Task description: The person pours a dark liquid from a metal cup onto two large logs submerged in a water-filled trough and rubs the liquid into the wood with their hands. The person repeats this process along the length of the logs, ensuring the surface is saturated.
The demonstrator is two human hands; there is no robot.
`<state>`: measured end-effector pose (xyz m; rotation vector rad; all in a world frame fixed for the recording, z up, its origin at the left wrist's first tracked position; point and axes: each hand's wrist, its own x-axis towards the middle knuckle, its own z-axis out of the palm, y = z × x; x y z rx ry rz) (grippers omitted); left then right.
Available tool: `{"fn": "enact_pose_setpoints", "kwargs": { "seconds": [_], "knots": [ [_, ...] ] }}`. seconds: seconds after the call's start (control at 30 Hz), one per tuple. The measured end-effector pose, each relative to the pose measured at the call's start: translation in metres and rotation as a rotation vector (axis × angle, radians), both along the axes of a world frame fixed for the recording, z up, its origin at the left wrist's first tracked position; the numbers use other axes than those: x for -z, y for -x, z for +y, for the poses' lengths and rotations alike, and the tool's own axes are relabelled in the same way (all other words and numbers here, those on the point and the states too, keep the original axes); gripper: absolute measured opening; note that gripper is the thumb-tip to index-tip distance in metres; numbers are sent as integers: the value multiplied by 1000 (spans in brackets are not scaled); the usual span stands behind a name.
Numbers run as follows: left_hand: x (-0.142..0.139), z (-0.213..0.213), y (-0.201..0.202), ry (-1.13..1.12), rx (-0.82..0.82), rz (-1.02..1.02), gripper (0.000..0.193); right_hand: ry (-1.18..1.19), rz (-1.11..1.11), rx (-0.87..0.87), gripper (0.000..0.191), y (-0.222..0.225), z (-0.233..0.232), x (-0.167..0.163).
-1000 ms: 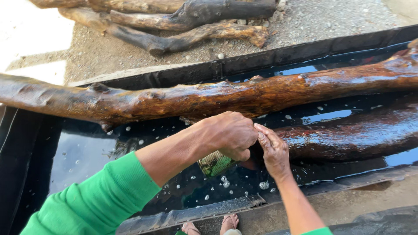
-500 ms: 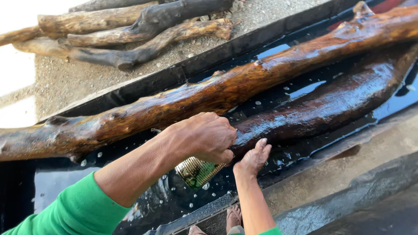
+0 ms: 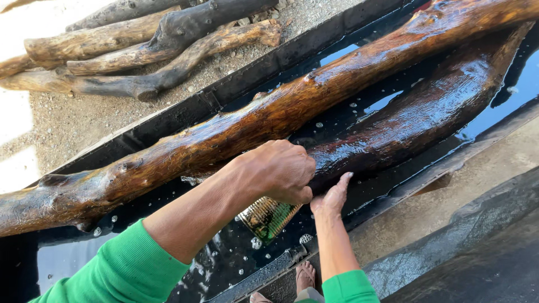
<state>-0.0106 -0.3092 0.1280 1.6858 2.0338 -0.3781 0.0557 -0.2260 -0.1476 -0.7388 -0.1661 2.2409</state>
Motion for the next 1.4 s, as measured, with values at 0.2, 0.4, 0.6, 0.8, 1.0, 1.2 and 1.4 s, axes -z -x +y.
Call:
{"fn": "enact_pose_setpoints", "kwargs": {
  "seconds": [0.2, 0.4, 0.6, 0.8, 1.0, 1.2, 1.4],
  "knots": [
    [-17, -36, 2, -101, -14, -40, 40, -17, -19, -28, 71, -2, 3, 10],
    [-16, -173, 15, -391, -286, -92, 34, 74, -125, 25, 77, -13, 1, 32],
    [82, -312, 28, -387, -942, -29, 28, 158, -61, 103, 89, -17, 25, 25],
    [209, -363, 36, -113, -929, -66, 25, 113, -125, 25, 92, -15, 36, 24],
    [252, -334, 28, 87, -602, 41, 21, 29, -137, -36, 96, -13, 17, 34],
    [251, -310, 26, 104, -459, 155, 22, 15, -188, -125, 95, -3, 10, 22],
    [262, -297, 19, -51, -436, 239, 12, -68, -198, -206, 85, -4, -18, 29]
  ]
}}
